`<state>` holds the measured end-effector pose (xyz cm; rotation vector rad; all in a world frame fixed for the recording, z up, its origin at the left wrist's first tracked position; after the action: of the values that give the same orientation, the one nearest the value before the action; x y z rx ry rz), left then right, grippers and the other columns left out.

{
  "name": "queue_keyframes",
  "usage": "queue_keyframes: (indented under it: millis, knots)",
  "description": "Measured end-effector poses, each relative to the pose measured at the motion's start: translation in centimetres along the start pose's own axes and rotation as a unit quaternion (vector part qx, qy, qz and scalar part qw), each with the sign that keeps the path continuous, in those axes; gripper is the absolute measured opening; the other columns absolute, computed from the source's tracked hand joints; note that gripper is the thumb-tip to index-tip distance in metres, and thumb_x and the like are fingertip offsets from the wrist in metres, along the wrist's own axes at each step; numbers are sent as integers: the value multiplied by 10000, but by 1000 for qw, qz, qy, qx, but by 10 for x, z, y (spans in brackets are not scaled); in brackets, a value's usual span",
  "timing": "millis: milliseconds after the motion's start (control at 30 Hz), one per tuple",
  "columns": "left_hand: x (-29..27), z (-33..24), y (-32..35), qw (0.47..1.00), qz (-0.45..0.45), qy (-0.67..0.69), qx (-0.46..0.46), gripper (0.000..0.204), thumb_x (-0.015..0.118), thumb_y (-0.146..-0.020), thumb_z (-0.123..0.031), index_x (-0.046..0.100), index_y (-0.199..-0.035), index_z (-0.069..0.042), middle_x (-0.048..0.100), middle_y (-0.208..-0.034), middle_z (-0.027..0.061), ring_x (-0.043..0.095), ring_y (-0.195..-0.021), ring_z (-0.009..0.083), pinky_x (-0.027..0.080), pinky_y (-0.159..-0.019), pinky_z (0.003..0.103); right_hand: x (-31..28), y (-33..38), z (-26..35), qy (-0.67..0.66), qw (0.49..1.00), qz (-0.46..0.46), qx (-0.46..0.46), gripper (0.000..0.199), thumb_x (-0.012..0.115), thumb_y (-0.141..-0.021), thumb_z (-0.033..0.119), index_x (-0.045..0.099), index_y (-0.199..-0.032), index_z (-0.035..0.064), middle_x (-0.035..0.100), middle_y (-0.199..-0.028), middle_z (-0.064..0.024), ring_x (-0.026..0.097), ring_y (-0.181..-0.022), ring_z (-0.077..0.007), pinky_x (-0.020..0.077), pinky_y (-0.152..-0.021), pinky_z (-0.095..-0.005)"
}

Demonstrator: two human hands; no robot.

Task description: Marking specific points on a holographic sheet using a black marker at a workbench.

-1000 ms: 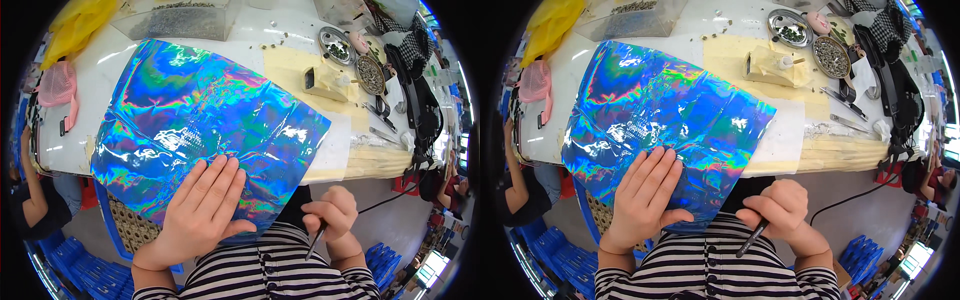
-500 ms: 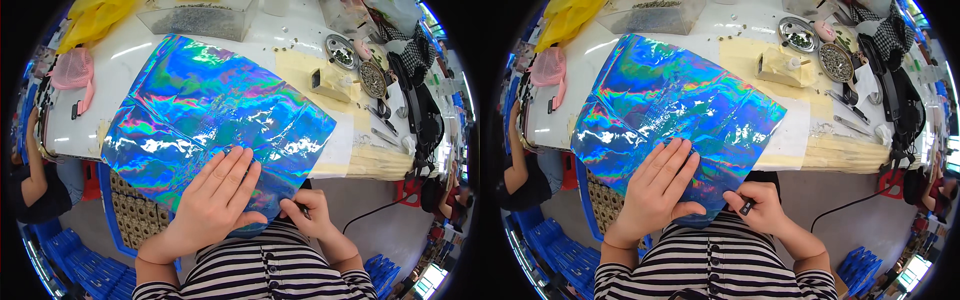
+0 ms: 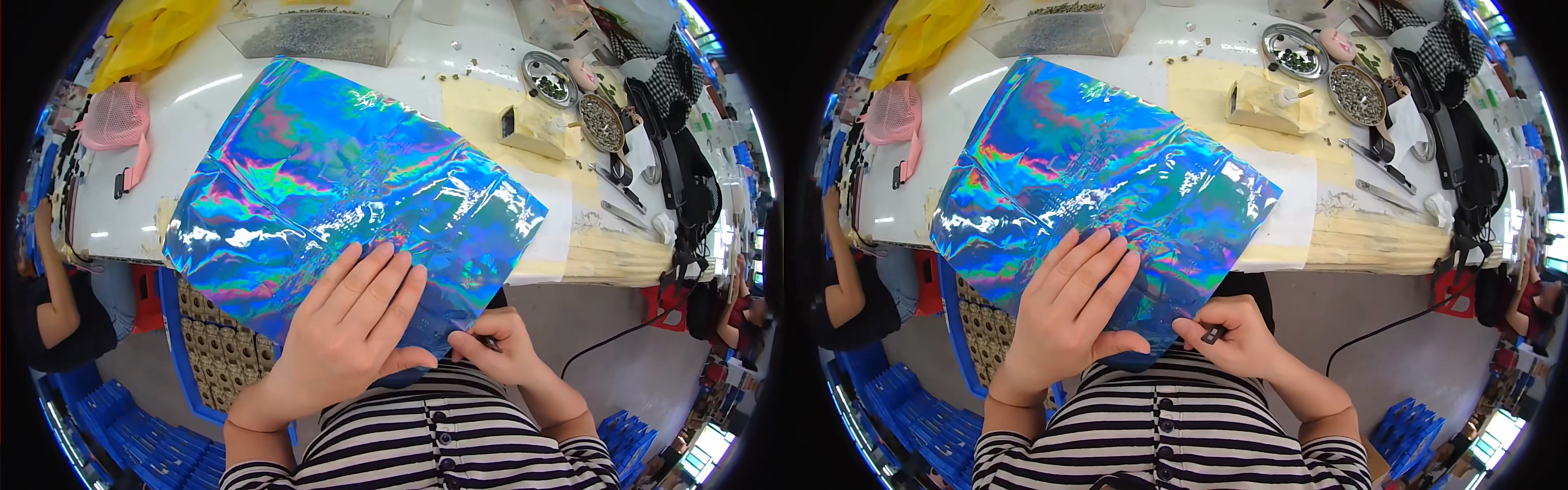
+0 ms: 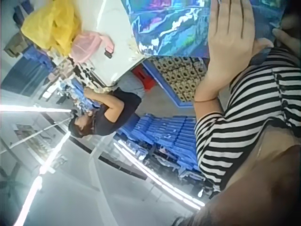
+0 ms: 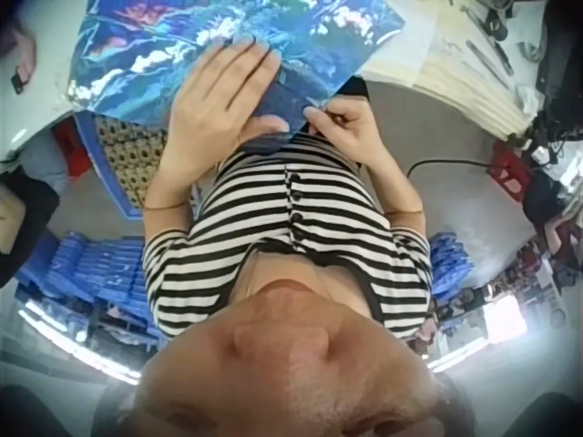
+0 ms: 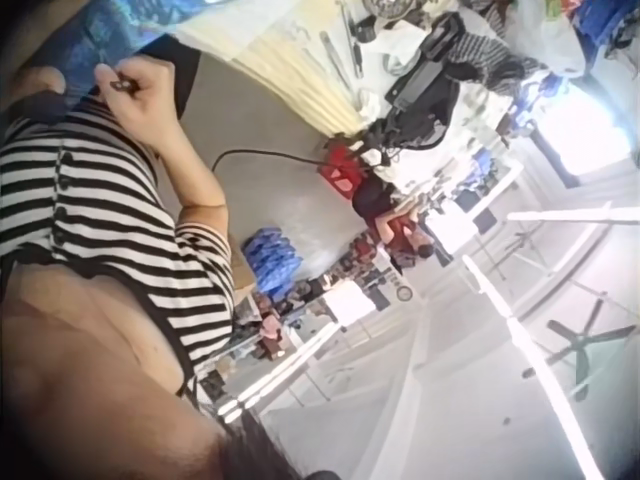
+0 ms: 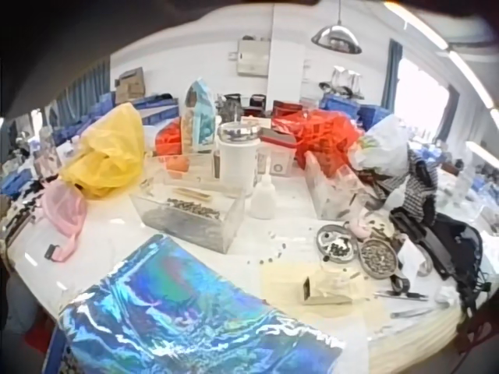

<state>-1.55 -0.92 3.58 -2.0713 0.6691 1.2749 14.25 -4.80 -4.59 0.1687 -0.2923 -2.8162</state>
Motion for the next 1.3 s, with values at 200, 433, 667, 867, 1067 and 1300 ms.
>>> queue_keyframes:
  millis: [200, 433, 667, 867, 1067, 1300]
  knots:
    - [1, -21, 7, 994, 33, 80, 60, 707, 705, -807, -576, 664, -1249, -25, 644, -1283, 136, 597, -1243, 310, 447, -1086, 495, 1, 2, -10, -82, 995, -22, 47, 303, 691, -954, 137, 686, -680, 6, 651, -596, -25, 524, -521, -41, 371, -478, -239]
    - [2, -12, 4, 996, 68, 46, 44, 780, 623, -838, -613, 594, -1344, -21, 558, -1414, 167, 520, -1335, 341, 402, -1117, 512, 7, 0, -16, -130, 988, 3, 84, 302, 688, -960, 132, 681, -691, -4, 634, -608, -8, 471, -533, -14, 343, -481, -233]
    - [7, 3, -28, 998, 40, -40, 35, 756, 552, -892, -605, 587, -1345, -1, 555, -1417, 176, 496, -1358, 346, 369, -1138, 517, 8, 5, -5, -14, 995, 79, -59, 147, 724, -921, 107, 725, -846, -19, 674, -700, -66, 584, -639, -88, 456, -600, -281]
    - [19, -1, -28, 998, 49, -7, 41, 749, 577, -880, -597, 596, -1335, -2, 569, -1404, 174, 527, -1328, 347, 404, -1115, 498, 4, 13, -22, 11, 995, 91, -43, 151, 744, -897, 133, 762, -964, -1, 749, -879, -132, 709, -781, -185, 525, -723, -302]
    - [17, -2, -33, 998, 52, 2, 32, 755, 601, -861, -597, 606, -1321, 1, 582, -1391, 175, 542, -1312, 353, 418, -1103, 499, -10, 15, -25, 60, 991, 117, -27, 198, 779, -855, 190, 770, -953, 19, 751, -912, -153, 706, -741, -255, 535, -676, -319]
    - [18, -3, -33, 999, 43, -6, 18, 739, 614, -848, -599, 631, -1298, -12, 596, -1359, 178, 558, -1283, 363, 435, -1083, 517, -59, 16, 21, 122, 978, 166, 26, 279, 725, -895, 281, 729, -1033, 38, 683, -815, -129, 675, -724, -263, 513, -645, -353]
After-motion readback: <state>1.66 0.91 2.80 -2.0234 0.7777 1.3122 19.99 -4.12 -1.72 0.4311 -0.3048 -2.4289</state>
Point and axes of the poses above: each hand's wrist, its own y-axis away from the middle knuckle, its own x-axis out of the palm, z = x × y, the point moved 8 cm from there along -y, towards the middle knuckle
